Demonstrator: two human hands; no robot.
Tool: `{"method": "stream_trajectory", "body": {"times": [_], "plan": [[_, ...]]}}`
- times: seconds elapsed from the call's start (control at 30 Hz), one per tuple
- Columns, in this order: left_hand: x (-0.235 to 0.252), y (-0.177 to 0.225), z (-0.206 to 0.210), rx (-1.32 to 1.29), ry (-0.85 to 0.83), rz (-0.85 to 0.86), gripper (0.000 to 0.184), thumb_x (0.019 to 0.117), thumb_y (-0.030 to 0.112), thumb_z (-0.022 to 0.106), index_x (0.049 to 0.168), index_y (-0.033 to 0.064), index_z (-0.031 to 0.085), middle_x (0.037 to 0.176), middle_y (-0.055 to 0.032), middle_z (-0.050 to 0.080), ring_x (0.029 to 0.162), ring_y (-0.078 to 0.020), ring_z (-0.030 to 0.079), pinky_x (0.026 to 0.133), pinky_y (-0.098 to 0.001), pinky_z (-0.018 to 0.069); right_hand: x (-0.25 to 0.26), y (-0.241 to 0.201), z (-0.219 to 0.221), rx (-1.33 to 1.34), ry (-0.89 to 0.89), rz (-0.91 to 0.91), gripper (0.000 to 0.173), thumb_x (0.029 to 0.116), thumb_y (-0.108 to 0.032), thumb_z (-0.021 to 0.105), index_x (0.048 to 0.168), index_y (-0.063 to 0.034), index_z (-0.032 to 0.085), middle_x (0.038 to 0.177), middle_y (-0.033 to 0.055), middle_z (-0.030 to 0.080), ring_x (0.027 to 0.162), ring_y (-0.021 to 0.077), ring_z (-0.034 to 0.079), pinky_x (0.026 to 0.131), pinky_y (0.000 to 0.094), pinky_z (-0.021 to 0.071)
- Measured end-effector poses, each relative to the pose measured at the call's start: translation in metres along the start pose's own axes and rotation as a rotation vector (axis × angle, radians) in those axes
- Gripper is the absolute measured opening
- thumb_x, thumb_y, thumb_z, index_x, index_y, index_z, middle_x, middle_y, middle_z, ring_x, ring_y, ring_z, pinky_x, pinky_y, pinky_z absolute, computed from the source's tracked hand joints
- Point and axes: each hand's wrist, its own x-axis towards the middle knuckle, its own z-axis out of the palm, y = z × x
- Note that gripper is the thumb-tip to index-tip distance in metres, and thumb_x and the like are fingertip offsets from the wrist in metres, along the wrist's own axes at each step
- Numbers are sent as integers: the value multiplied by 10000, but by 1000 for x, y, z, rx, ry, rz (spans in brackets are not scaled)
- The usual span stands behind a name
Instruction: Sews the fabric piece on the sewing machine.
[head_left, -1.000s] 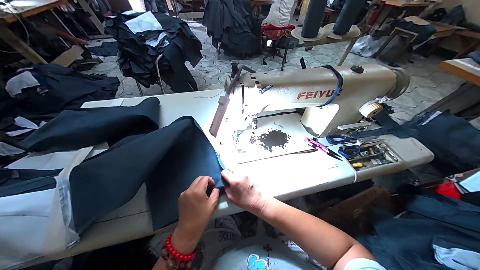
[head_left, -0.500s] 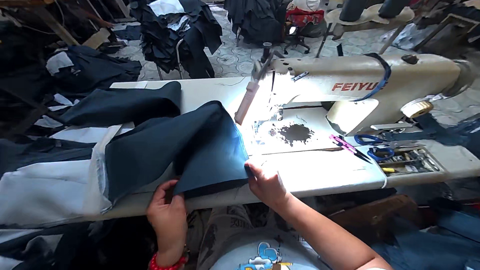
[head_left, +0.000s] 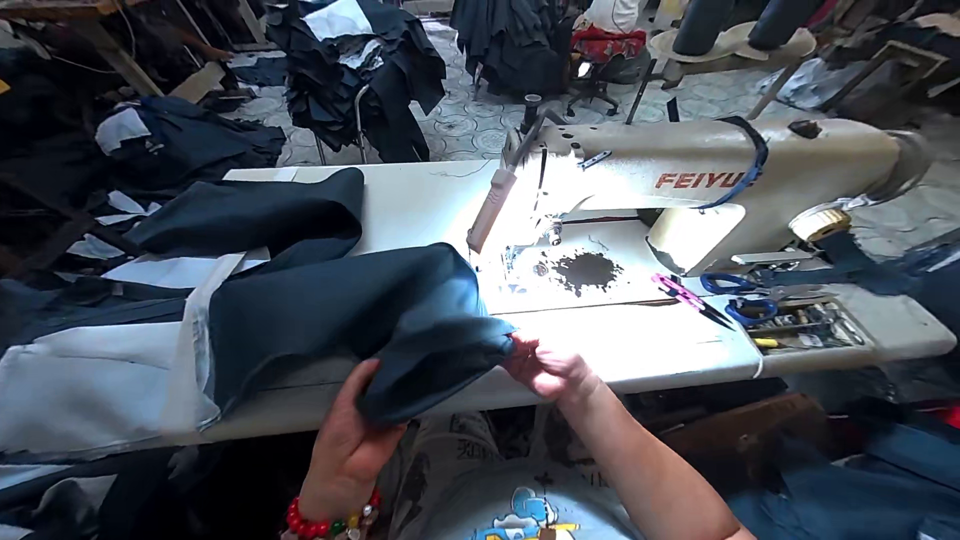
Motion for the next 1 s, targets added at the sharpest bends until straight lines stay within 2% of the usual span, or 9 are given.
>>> {"method": "stream_trajectory", "body": {"times": [0.13, 0.3, 0.43, 0.53, 0.6, 0.67, 0.73, 0.83, 1.0], "plan": [[9, -1, -18, 205, -283, 152, 378, 892, 494, 732, 1052, 152, 748, 966, -38, 772, 891, -133, 755, 786, -334, 646, -1, 0, -12, -10, -144, 41, 473, 1098, -120, 244, 896, -89, 671, 831, 39, 752, 774, 104, 730, 721, 260, 603], [25, 6, -38, 1089, -821, 338, 192, 869, 422, 767, 813, 238, 776, 937, 142, 755, 929, 54, 677, 827, -184, 573, 14, -21, -24, -517, 19, -420, 327, 978, 33, 320, 935, -45, 634, 821, -15, 702, 791, 33, 669, 760, 230, 569], [24, -9, -29, 1464, -621, 516, 248, 912, 282, 691, 926, 50, 778, 966, -8, 749, 1007, -61, 675, 937, -284, 547, 14, -45, -31, -1507, 347, -905, 175, 964, -81, 644, 1058, 48, 715, 1004, 169, 716, 997, 275, 685, 924, 464, 539], [5, -12, -2, 1713, -432, 942, 290, 959, 249, 636, 1085, 16, 754, 1008, -119, 753, 937, -241, 735, 847, -417, 607, -12, -36, -34, -1871, 383, -1263, 272, 966, -207, 565, 977, 6, 734, 812, 164, 696, 762, 341, 706, 657, 501, 573], [-2, -5, 28, 1715, -486, 1222, 270, 1013, 232, 568, 1053, 37, 751, 994, -97, 754, 942, -198, 725, 858, -329, 592, -37, -16, -23, -2062, 334, -1010, 455, 1033, -394, 471, 1115, -70, 780, 638, 118, 652, 602, 319, 684, 519, 487, 534], [15, 1, 58, 1696, -749, 1314, 252, 1029, 165, 528, 1014, 40, 746, 964, -95, 743, 943, -202, 716, 858, -315, 586, -54, -12, 5, -2193, 206, -231, 586, 1089, -530, 320, 1507, -177, 532, 824, 177, 712, 833, 403, 711, 706, 566, 538], [53, 1, 74, 1854, -978, 1214, 273, 1028, 223, 544, 1122, 56, 739, 1129, -128, 735, 1089, -293, 702, 941, -450, 566, -52, -8, 14, -2168, 160, 32, 580, 1087, -555, 301, 1377, -117, 548, 889, 201, 698, 924, 430, 706, 744, 581, 533], [102, 4, 71, 2338, -892, 550, 596, 1057, 511, 448, 1562, 196, 455, 1647, -208, 327, 1477, -525, 318, 1116, -725, 300, -54, 5, -2, -2117, 266, -416, 532, 1084, -470, 366, 1019, -41, 675, 692, 156, 651, 724, 380, 716, 598, 530, 536], [79, 4, 70, 2612, -422, -61, 825, 1030, 658, 364, 1670, 230, 67, 1654, -366, 69, 1432, -680, 213, 1043, -779, 346, -32, 5, -27, -1972, 417, -900, 446, 1030, -353, 510, 832, -12, 719, 621, 123, 614, 582, 301, 680, 509, 453, 538]]}}
